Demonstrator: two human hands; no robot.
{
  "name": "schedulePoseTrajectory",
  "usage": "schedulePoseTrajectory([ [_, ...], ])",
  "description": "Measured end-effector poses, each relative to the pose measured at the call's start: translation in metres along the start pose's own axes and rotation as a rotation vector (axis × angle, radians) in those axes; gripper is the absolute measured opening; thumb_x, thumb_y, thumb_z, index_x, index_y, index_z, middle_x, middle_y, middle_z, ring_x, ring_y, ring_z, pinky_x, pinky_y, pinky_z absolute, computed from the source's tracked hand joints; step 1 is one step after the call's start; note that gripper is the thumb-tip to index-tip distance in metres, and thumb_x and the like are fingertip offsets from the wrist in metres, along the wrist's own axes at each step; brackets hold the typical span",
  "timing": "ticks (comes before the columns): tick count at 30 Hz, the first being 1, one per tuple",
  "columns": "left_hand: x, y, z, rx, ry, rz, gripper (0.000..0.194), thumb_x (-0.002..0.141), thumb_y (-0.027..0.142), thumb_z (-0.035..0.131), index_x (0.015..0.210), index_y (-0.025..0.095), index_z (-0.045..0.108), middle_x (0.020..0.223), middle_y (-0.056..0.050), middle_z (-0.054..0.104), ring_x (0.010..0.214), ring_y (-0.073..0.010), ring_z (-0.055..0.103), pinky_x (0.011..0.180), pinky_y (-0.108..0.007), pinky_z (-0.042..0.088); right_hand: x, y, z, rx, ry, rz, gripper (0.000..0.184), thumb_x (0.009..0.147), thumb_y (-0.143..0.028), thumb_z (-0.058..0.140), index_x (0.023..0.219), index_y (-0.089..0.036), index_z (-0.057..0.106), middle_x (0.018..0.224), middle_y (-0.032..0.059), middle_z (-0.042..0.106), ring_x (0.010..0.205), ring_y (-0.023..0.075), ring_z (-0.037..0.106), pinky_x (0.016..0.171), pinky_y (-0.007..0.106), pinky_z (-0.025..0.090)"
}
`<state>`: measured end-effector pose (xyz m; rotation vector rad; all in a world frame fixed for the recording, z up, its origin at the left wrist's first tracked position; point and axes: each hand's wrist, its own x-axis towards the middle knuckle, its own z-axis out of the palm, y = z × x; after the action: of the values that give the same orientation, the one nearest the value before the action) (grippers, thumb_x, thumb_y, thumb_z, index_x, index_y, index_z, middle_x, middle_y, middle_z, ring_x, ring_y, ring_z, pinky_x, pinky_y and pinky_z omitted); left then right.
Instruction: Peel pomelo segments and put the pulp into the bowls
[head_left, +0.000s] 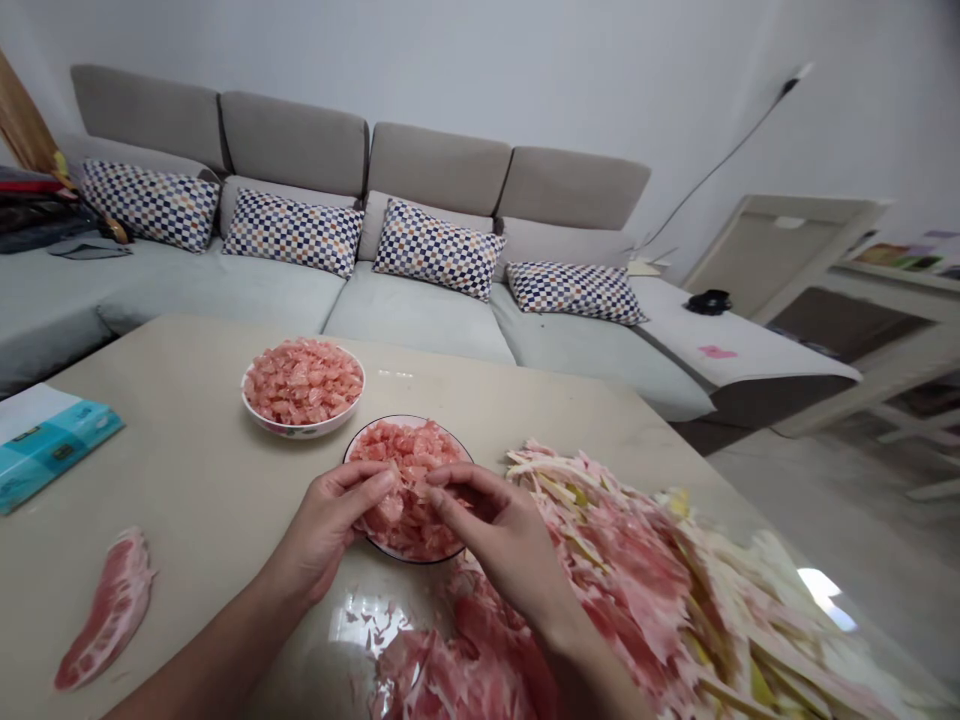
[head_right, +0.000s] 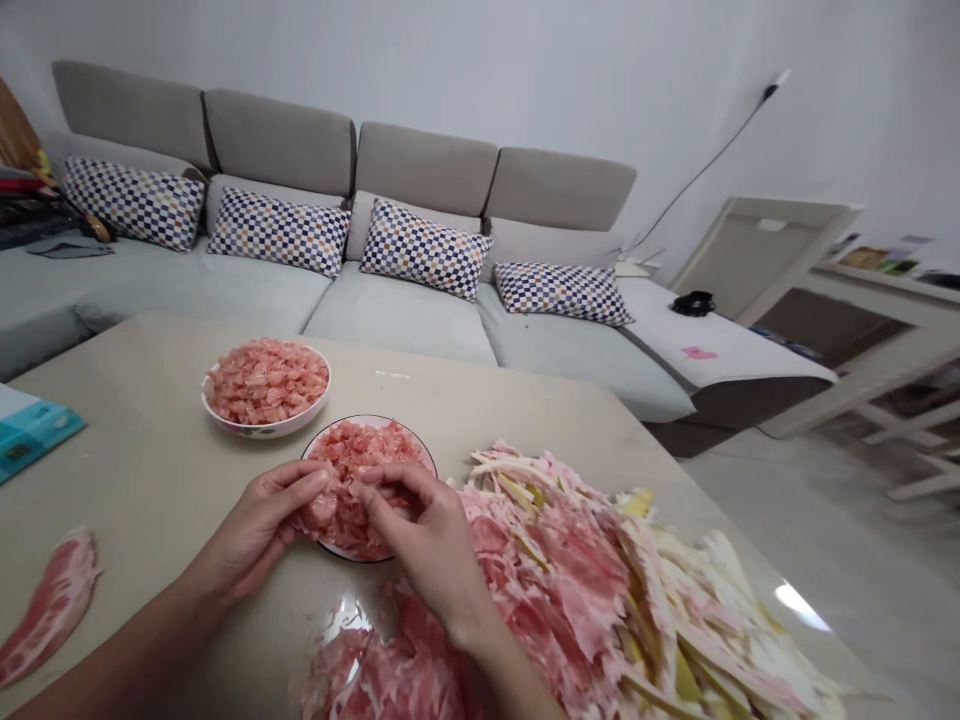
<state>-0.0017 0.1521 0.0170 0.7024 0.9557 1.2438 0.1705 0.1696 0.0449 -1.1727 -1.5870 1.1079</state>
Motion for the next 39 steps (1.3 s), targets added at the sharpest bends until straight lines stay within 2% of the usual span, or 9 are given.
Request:
schedulePoseTrajectory([
  [5,0.002,0.000,-0.003,0.087,0.030,0.036,0.029,0.071,0.039,0.076,0.089,0.015,0.073,0.065,-0.001,0.067,0.058,-0.0110,0.057,0.057,-0.020,0.044,0.001,0.002,-0.001,-0.003,-0.002,-0.020,0.020,0.079,-0.038,0.069,0.087,-0.019,0.073,0.086,0.0059,0.075,0.080,0.0204,0.069,0.075,0.033,0.056],
  [10,0.004,-0.002,-0.005,0.076,0.031,0.034,0.029,0.072,0.039,0.076,0.089,0.015,0.072,0.065,0.000,0.066,0.058,-0.0100,0.056,0.057,-0.019,0.044,0.001,0.004,-0.001,0.008,0.016,-0.033,0.020,0.080,-0.038,0.069,0.087,-0.019,0.073,0.091,0.0061,0.075,0.081,0.0196,0.069,0.074,0.030,0.055],
  [15,0.004,-0.003,-0.004,0.062,0.030,0.046,0.028,0.073,0.037,0.075,0.090,0.016,0.070,0.065,0.001,0.065,0.059,-0.0098,0.057,0.058,-0.019,0.044,0.002,0.005,-0.001,0.013,0.030,-0.026,0.022,0.080,-0.039,0.069,0.089,-0.019,0.073,0.098,0.0076,0.075,0.086,0.0212,0.069,0.079,0.033,0.054],
  [20,0.007,-0.001,-0.007,0.183,0.135,0.133,0.030,0.072,0.040,0.075,0.090,0.016,0.072,0.064,-0.001,0.067,0.059,-0.0132,0.059,0.057,-0.022,0.045,0.004,0.008,-0.002,0.002,0.083,-0.004,0.027,0.078,-0.042,0.070,0.090,-0.018,0.072,0.092,0.0086,0.075,0.082,0.0223,0.069,0.075,0.034,0.055],
  [24,0.011,-0.002,-0.010,0.358,0.122,0.199,0.041,0.070,0.039,0.076,0.105,0.017,0.074,0.083,-0.007,0.075,0.079,-0.0217,0.067,0.068,-0.028,0.051,0.005,0.008,-0.003,-0.018,0.074,-0.005,0.028,0.078,-0.042,0.070,0.093,-0.018,0.072,0.092,0.0081,0.075,0.082,0.0219,0.069,0.077,0.034,0.055],
  [27,0.012,-0.004,-0.010,0.468,0.089,0.290,0.034,0.073,0.036,0.073,0.103,0.021,0.076,0.107,-0.010,0.073,0.101,-0.0256,0.065,0.081,-0.031,0.053,0.004,0.007,-0.002,-0.005,0.040,-0.018,0.024,0.080,-0.040,0.069,0.093,-0.020,0.073,0.096,0.0072,0.075,0.086,0.0214,0.069,0.079,0.032,0.055],
  [29,0.011,-0.004,-0.008,0.520,0.088,0.353,0.025,0.076,0.034,0.071,0.097,0.022,0.078,0.109,-0.009,0.071,0.105,-0.0254,0.063,0.085,-0.031,0.053,0.004,0.006,-0.001,-0.002,0.019,-0.021,0.022,0.081,-0.038,0.068,0.093,-0.020,0.073,0.099,0.0070,0.074,0.089,0.0213,0.069,0.080,0.032,0.054],
  [35,0.003,-0.003,-0.002,0.564,0.019,0.417,0.022,0.076,0.029,0.071,0.097,0.026,0.077,0.103,-0.007,0.071,0.093,-0.0216,0.066,0.078,-0.029,0.054,0.000,0.004,0.002,-0.004,-0.014,-0.033,0.021,0.083,-0.037,0.068,0.095,-0.021,0.072,0.101,0.0072,0.074,0.091,0.0221,0.069,0.082,0.035,0.055],
  [39,-0.002,-0.002,0.002,0.729,-0.007,0.504,0.013,0.080,0.023,0.067,0.085,0.023,0.078,0.088,-0.007,0.071,0.082,-0.0193,0.065,0.071,-0.027,0.052,-0.002,0.007,0.005,-0.027,-0.006,-0.072,0.018,0.083,-0.035,0.067,0.092,-0.020,0.072,0.097,0.0068,0.073,0.088,0.0212,0.069,0.079,0.033,0.056],
])
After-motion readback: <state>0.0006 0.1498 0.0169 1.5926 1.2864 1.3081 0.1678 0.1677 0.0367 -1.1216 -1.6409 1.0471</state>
